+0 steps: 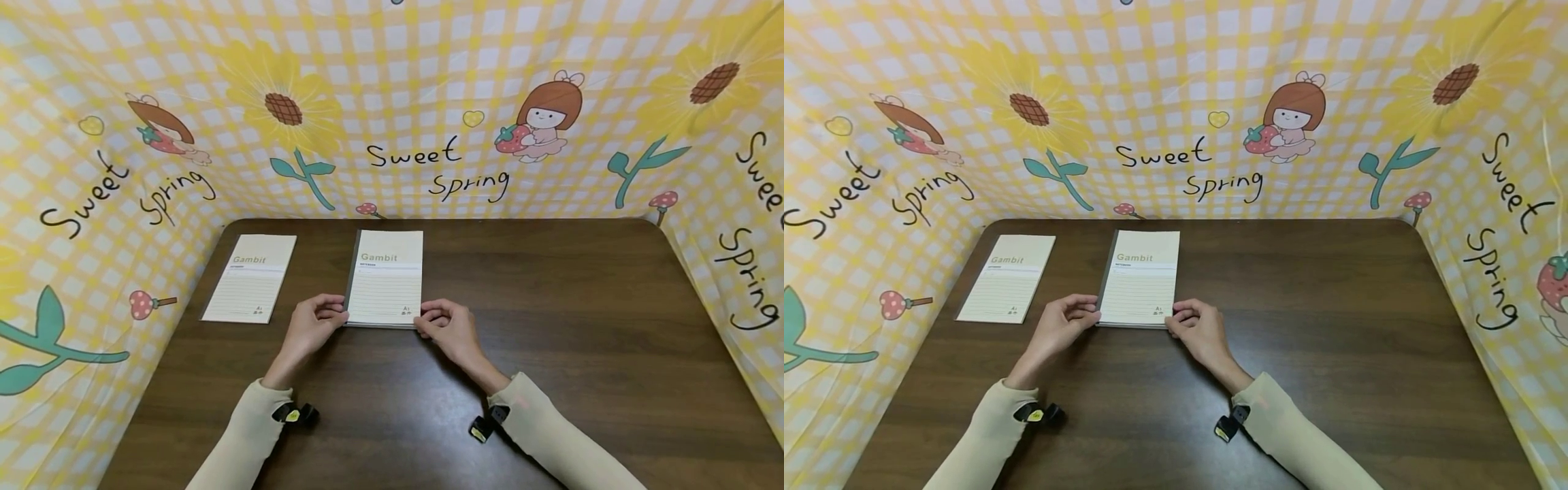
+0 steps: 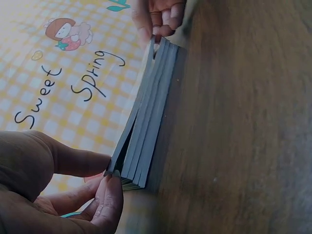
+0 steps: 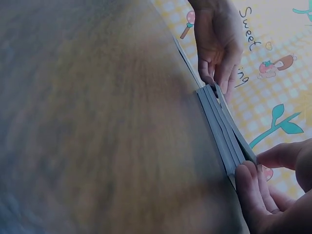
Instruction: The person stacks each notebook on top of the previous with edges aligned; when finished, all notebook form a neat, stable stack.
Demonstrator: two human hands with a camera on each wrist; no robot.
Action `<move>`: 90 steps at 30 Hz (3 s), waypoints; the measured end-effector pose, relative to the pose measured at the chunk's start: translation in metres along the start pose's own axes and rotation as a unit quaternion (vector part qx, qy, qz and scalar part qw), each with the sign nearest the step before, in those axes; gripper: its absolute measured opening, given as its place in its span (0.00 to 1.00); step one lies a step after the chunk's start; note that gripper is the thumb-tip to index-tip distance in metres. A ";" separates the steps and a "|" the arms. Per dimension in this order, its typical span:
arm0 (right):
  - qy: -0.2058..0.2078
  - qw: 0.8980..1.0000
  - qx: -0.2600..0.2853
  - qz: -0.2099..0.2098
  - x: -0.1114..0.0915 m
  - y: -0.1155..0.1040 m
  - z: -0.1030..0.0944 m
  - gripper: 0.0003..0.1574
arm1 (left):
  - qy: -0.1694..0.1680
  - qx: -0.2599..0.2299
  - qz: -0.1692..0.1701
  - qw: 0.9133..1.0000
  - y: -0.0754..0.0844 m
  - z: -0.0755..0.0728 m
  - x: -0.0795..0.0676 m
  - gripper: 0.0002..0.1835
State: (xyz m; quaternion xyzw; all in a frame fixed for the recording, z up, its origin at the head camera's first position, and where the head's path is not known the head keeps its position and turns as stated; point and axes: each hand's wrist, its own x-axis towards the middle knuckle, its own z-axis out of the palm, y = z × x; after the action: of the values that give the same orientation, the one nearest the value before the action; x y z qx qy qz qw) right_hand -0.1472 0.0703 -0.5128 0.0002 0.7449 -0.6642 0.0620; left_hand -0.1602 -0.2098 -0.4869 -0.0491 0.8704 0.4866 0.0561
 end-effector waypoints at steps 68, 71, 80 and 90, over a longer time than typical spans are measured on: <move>-0.058 0.954 -0.183 -0.231 0.026 -0.036 0.038 0.06 | 0.054 0.016 0.044 0.997 -0.027 -0.047 -0.011 0.17; -0.106 0.937 -0.204 -0.264 0.029 -0.036 0.054 0.06 | 0.104 0.064 0.060 0.991 -0.035 -0.062 -0.014 0.14; -0.266 0.872 -0.298 -0.284 0.033 -0.041 0.105 0.18 | 0.191 0.195 0.114 0.955 -0.072 -0.111 -0.022 0.17; -0.381 0.799 -0.396 -0.245 0.040 -0.045 0.157 0.45 | 0.037 0.313 0.052 0.948 -0.103 -0.138 -0.024 0.42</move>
State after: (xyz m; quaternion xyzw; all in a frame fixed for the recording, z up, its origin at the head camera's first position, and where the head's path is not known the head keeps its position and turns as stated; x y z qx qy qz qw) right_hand -0.1762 -0.0937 -0.4889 -0.4601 0.8345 -0.2512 0.1701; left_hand -0.1285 -0.3807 -0.4982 -0.0016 0.9817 0.1901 0.0107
